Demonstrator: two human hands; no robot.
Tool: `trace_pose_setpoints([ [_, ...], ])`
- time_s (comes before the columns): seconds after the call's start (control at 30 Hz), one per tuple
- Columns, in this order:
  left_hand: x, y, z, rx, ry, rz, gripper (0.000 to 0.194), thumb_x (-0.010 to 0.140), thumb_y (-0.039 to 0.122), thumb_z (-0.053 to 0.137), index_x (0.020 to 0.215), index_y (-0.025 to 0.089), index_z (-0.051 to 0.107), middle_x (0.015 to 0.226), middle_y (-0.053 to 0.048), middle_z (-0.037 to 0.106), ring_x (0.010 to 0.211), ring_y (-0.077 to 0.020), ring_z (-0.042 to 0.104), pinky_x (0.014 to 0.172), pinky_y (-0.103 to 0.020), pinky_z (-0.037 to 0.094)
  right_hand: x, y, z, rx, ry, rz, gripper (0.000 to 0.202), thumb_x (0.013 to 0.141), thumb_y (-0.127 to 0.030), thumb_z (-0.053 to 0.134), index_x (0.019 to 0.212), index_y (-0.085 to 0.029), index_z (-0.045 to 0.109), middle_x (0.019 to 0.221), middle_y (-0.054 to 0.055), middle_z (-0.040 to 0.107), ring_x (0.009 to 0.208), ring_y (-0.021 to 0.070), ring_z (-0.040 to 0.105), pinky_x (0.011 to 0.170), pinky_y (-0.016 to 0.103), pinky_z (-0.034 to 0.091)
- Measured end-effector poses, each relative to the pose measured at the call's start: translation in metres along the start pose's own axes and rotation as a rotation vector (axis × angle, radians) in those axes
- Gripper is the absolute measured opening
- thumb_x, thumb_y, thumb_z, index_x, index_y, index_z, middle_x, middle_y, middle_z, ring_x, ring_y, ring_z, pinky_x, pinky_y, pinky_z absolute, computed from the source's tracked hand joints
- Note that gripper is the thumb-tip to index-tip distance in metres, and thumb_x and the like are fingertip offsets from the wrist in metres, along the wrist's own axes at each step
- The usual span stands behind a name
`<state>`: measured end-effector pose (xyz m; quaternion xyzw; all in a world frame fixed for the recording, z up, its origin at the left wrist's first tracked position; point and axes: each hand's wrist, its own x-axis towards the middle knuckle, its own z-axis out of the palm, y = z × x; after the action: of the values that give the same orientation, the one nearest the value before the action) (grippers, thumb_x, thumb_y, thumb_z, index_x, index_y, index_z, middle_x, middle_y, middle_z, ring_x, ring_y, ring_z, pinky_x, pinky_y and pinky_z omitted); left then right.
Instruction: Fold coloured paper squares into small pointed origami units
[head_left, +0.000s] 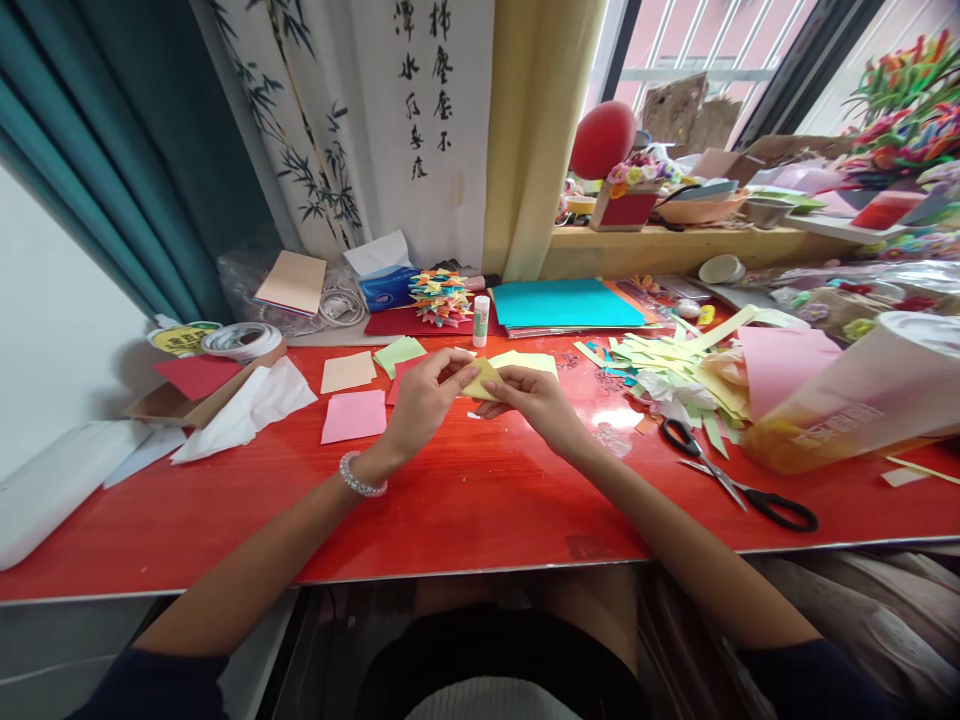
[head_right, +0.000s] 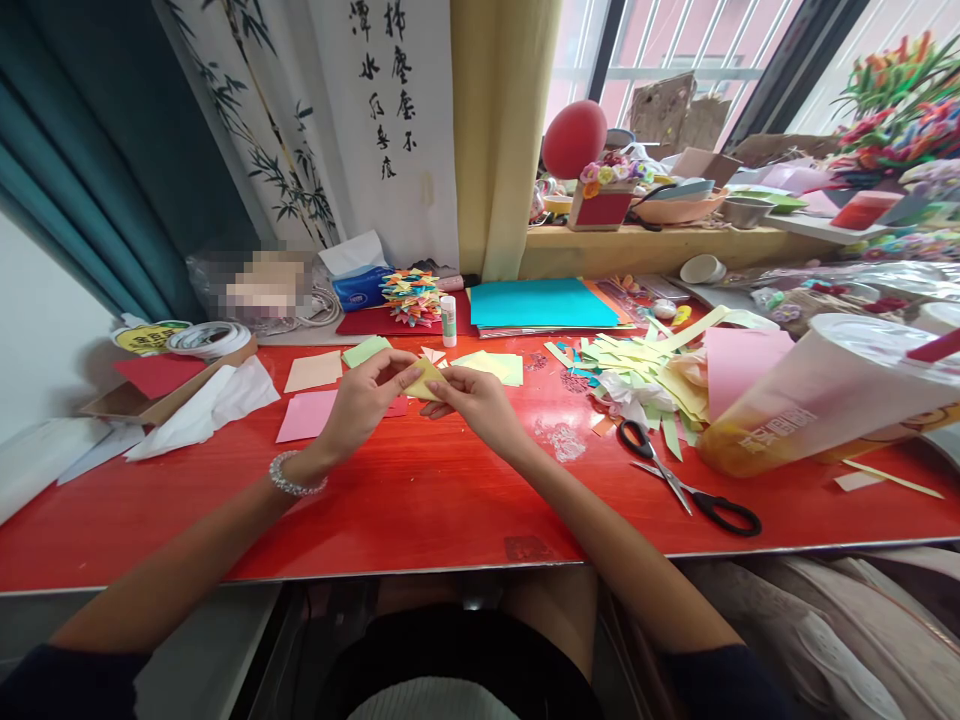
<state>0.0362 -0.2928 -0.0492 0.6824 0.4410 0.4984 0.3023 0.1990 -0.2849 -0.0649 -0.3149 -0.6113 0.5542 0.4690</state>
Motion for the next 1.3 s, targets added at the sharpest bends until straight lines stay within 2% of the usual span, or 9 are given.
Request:
trace_pose_setpoints([
  [0.37,0.001,-0.001,-0.001,-0.042,-0.024,-0.018,0.016,0.085,0.033,0.058,0.087,0.018,0.061,0.084,-0.001,0.064,0.074,-0.0107,0.057,0.066,-0.021,0.044,0.0,-0.003,0.0,0.009,0.005,0.017,0.029,0.075,-0.044,0.07,0.082,-0.016,0.066,0.074,0.003,0.068,0.065,0.0152,0.068,0.066,0.03,0.058],
  [0.43,0.004,0.0,-0.004,-0.058,-0.122,-0.084,0.016,0.084,0.034,0.059,0.085,0.017,0.062,0.077,0.0,0.061,0.068,-0.0095,0.054,0.062,-0.021,0.042,0.0,-0.002,-0.002,0.001,0.007,0.022,0.029,0.074,-0.044,0.071,0.081,-0.016,0.066,0.074,0.003,0.068,0.064,0.0149,0.068,0.065,0.03,0.058],
  [0.53,0.009,0.0,-0.01,-0.074,-0.294,-0.255,0.023,0.082,0.037,0.061,0.075,0.015,0.06,0.065,0.001,0.058,0.057,-0.0082,0.051,0.056,-0.021,0.04,0.002,0.001,-0.005,-0.008,-0.006,0.024,0.029,0.074,-0.043,0.071,0.083,-0.015,0.067,0.077,0.004,0.069,0.064,0.0141,0.067,0.065,0.03,0.057],
  [0.63,0.013,-0.001,-0.015,-0.129,-0.385,-0.373,0.028,0.08,0.039,0.063,0.07,0.014,0.06,0.063,-0.002,0.063,0.052,-0.0083,0.053,0.054,-0.023,0.042,0.004,0.002,-0.009,-0.02,-0.012,0.025,0.028,0.075,-0.042,0.07,0.083,-0.015,0.067,0.076,0.004,0.069,0.063,0.0141,0.067,0.065,0.03,0.057],
  [0.77,0.015,-0.004,-0.021,-0.256,-0.47,-0.42,0.026,0.077,0.04,0.066,0.074,0.014,0.066,0.072,-0.007,0.071,0.059,-0.0123,0.063,0.06,-0.026,0.05,0.004,0.0,-0.01,-0.04,-0.006,0.018,0.027,0.075,-0.042,0.07,0.079,-0.015,0.067,0.073,0.004,0.068,0.06,0.0137,0.066,0.063,0.03,0.056],
  [1.0,0.016,-0.007,-0.022,-0.264,-0.423,-0.455,0.024,0.072,0.037,0.073,0.07,0.013,0.067,0.069,-0.008,0.072,0.059,-0.014,0.066,0.061,-0.026,0.054,0.006,0.003,-0.01,0.001,0.0,0.075,0.029,0.072,-0.043,0.072,0.08,-0.016,0.068,0.072,0.003,0.069,0.06,0.0136,0.066,0.063,0.028,0.056],
  [1.13,0.015,-0.009,-0.018,-0.321,-0.255,-0.396,0.025,0.076,0.037,0.07,0.074,0.012,0.066,0.069,-0.007,0.072,0.057,-0.0126,0.065,0.062,-0.026,0.054,0.007,0.005,-0.011,0.144,0.044,0.069,0.029,0.077,-0.042,0.069,0.091,-0.017,0.067,0.078,0.003,0.069,0.059,0.0109,0.065,0.061,0.025,0.053],
  [1.2,0.012,-0.008,-0.014,-0.353,-0.17,-0.372,0.025,0.076,0.037,0.069,0.075,0.011,0.066,0.069,-0.007,0.072,0.058,-0.0128,0.066,0.064,-0.027,0.055,0.006,0.006,-0.008,0.166,0.031,0.078,0.027,0.077,-0.043,0.068,0.084,-0.016,0.066,0.076,0.001,0.067,0.053,0.0077,0.059,0.053,0.021,0.048],
  [1.3,0.005,-0.006,-0.005,-0.391,-0.151,-0.355,0.029,0.079,0.039,0.066,0.076,0.011,0.066,0.071,-0.008,0.072,0.059,-0.0138,0.066,0.066,-0.029,0.056,0.003,0.007,-0.001,0.122,-0.001,0.109,0.032,0.076,-0.044,0.07,0.065,-0.015,0.06,0.06,-0.002,0.058,0.043,0.0049,0.046,0.043,0.021,0.034],
])
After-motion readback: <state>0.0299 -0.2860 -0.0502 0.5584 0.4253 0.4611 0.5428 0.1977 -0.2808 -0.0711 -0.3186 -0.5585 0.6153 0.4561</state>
